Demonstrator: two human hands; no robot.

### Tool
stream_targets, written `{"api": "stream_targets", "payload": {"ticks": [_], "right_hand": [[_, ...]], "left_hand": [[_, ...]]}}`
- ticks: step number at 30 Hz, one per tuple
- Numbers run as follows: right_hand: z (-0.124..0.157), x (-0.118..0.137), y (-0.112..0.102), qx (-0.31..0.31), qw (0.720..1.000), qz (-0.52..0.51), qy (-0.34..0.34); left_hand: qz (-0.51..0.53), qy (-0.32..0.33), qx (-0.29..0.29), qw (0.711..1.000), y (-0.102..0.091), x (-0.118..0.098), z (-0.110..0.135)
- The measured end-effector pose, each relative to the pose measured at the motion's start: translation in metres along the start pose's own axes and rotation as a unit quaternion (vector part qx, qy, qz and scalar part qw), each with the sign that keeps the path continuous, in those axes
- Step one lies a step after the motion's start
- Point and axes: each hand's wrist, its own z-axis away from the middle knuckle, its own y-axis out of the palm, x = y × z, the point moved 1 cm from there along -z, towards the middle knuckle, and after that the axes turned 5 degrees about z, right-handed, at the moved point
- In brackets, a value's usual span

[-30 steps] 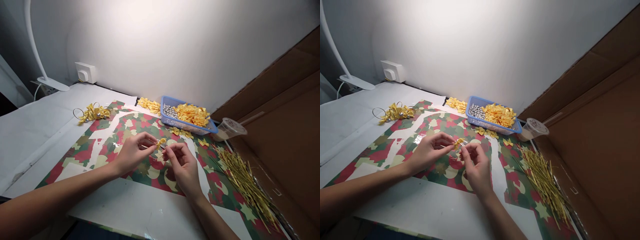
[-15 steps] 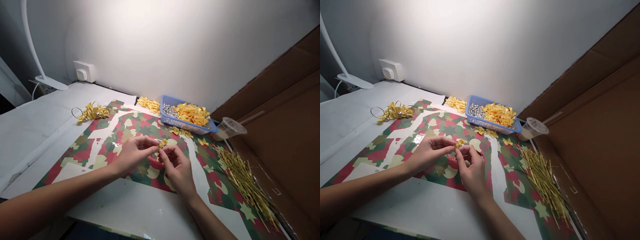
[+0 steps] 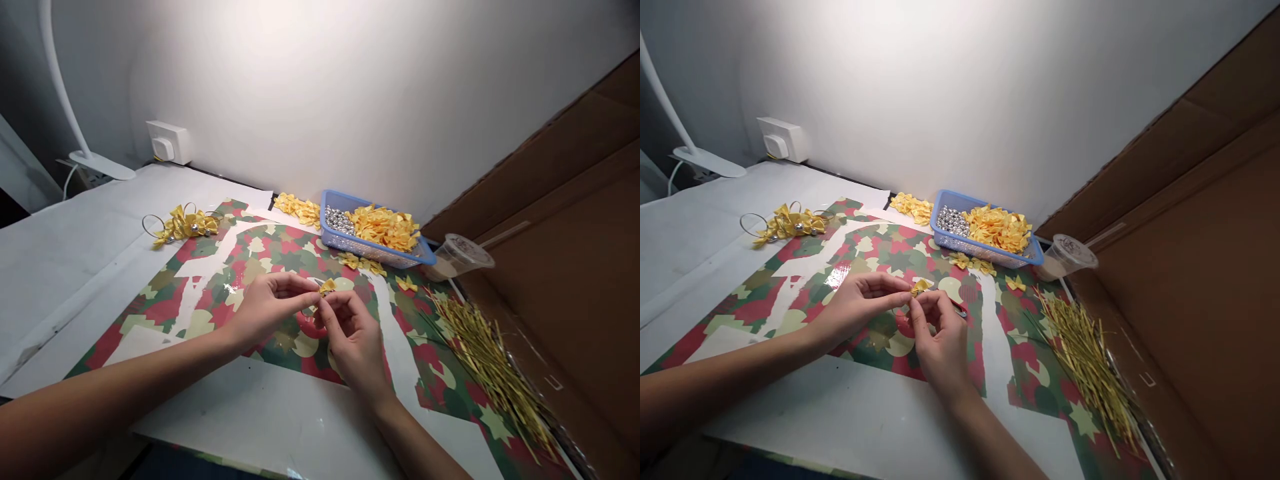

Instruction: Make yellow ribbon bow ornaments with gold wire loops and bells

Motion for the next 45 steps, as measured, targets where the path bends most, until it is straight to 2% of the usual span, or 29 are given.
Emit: {"api": "stream_targets", "payload": {"ticks": [8,17,22,28,31,37,40,45], "right_hand": [[0.002,-0.003,0.002,0.017,1.000,-0.014,0.014],[-0.004,0.001,-0.007,0.101,0.993,0.014,0.066],[-0.007,0.007,-0.014,0.083,0.992,0.016,0.096],[-0.007,0.006,-0.015,0.121,0.986,0.038,0.108],[-0.006,0.005,-0.016,0.120,0.985,0.037,0.118],[-0.010,0.006,-0.019,0.081,0.989,-0.023,0.119],[-0.013,0.009,-0.020,0.091,0.988,-0.053,0.114],[-0.016,0.005,-0.020,0.122,0.949,-0.204,0.207]], "left_hand": [[-0.003,0.008,-0.010,1.000,0.001,0.000,0.001],[-0.032,0.028,-0.066,0.997,-0.006,-0.002,-0.007],[-0.021,0.025,-0.065,0.997,-0.006,-0.002,-0.007],[-0.016,0.046,-0.043,0.998,-0.005,0.001,-0.006],[-0.020,0.057,-0.038,0.997,-0.005,0.002,-0.006],[-0.025,0.069,-0.032,0.997,-0.005,0.004,-0.006],[-0.026,0.077,-0.027,0.996,-0.005,0.006,-0.006],[-0.040,0.084,-0.026,0.995,-0.005,0.005,-0.005]]}}
